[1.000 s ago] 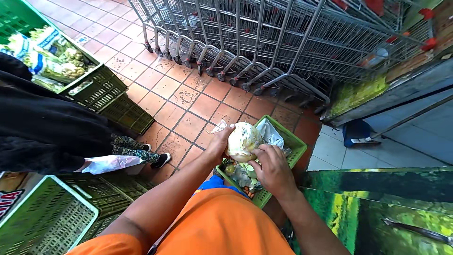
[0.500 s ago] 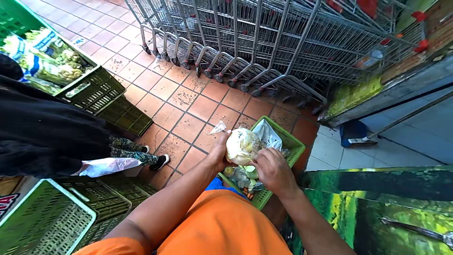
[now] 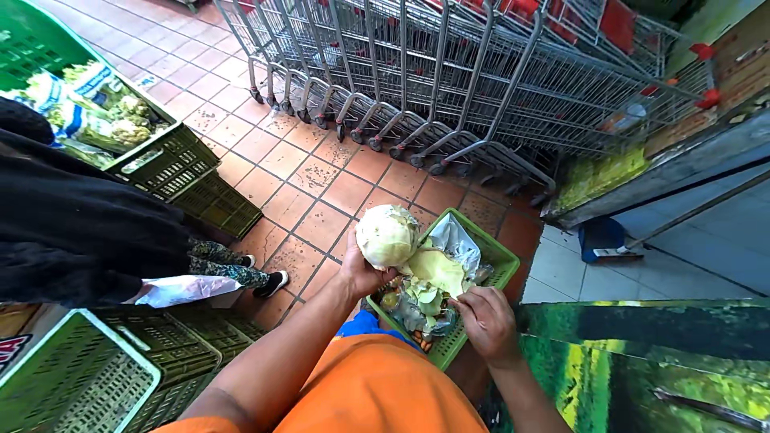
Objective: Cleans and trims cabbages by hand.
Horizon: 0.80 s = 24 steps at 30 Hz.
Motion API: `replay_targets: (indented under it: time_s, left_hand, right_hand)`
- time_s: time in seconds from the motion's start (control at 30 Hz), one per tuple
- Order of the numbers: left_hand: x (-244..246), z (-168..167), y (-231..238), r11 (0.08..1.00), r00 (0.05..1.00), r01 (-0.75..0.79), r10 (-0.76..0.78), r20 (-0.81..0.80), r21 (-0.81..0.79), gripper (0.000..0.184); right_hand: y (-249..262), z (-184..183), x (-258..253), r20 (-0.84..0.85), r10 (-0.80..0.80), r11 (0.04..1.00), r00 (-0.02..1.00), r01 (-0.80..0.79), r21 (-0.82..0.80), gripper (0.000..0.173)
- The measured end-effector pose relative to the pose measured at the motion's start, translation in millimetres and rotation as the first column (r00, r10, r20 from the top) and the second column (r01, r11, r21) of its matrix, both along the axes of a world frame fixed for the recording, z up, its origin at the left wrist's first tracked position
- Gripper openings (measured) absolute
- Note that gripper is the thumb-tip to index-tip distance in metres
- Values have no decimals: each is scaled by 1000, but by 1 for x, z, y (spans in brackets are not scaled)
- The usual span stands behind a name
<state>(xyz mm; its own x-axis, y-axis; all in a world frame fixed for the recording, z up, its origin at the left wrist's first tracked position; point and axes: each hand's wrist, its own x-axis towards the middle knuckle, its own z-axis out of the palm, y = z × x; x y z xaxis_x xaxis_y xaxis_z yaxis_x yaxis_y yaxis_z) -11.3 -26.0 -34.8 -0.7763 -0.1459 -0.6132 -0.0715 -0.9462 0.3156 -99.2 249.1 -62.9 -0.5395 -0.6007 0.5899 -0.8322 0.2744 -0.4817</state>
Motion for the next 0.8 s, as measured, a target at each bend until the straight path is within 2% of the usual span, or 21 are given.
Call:
replay_targets:
  time_s: [0.1, 0.13, 0.2, 0.27, 0.3, 0.37, 0.43, 0.57, 0.7, 0.8]
  left_hand:
    - [0, 4, -1, 999, 997, 37, -40, -63, -36, 95]
    - [-1, 5, 0, 997, 995, 47, -52, -88, -58, 98]
    - [-3, 4, 1, 993, 988, 66, -78, -136, -93, 102]
    - [-7, 6, 3, 991, 987, 68, -84, -138, -117, 107]
    - [-10, 8, 4, 989, 989, 64, -80, -123, -130, 107]
    - [-16, 12, 7, 981, 994, 55, -71, -80, -183, 104]
    - [-21, 15, 13, 966, 997, 46, -61, -51, -253, 96]
    - [-34, 20, 27, 956, 996, -5, -19, -82, -292, 81]
    - [-41, 17, 31, 951, 1000, -10, 3, -23, -308, 78]
    - [-49, 18, 34, 959, 999, -31, 28, -14, -281, 80]
  right_hand:
    - [-10, -7, -3, 23, -68, 997, 997, 69, -36, 20]
    - [-15, -6, -6, 36, -97, 995, 995, 97, -7, 19]
    - [-24, 4, -10, 124, -179, 975, 976, 160, 153, 19]
    - [-37, 23, -10, 276, -282, 937, 919, 202, 285, 42]
    - [-43, 32, -7, 312, -296, 938, 903, 212, 275, 48]
    - [-58, 47, 1, 284, -205, 971, 936, 159, 179, 50]
    - [-75, 55, 9, 187, -108, 990, 977, 88, 111, 53]
    - [-88, 48, 4, 80, -138, 988, 987, 131, 83, 55]
    - [-83, 43, -10, 103, -125, 990, 987, 116, 86, 47]
    - [-81, 37, -10, 19, -73, 994, 997, 71, 77, 30]
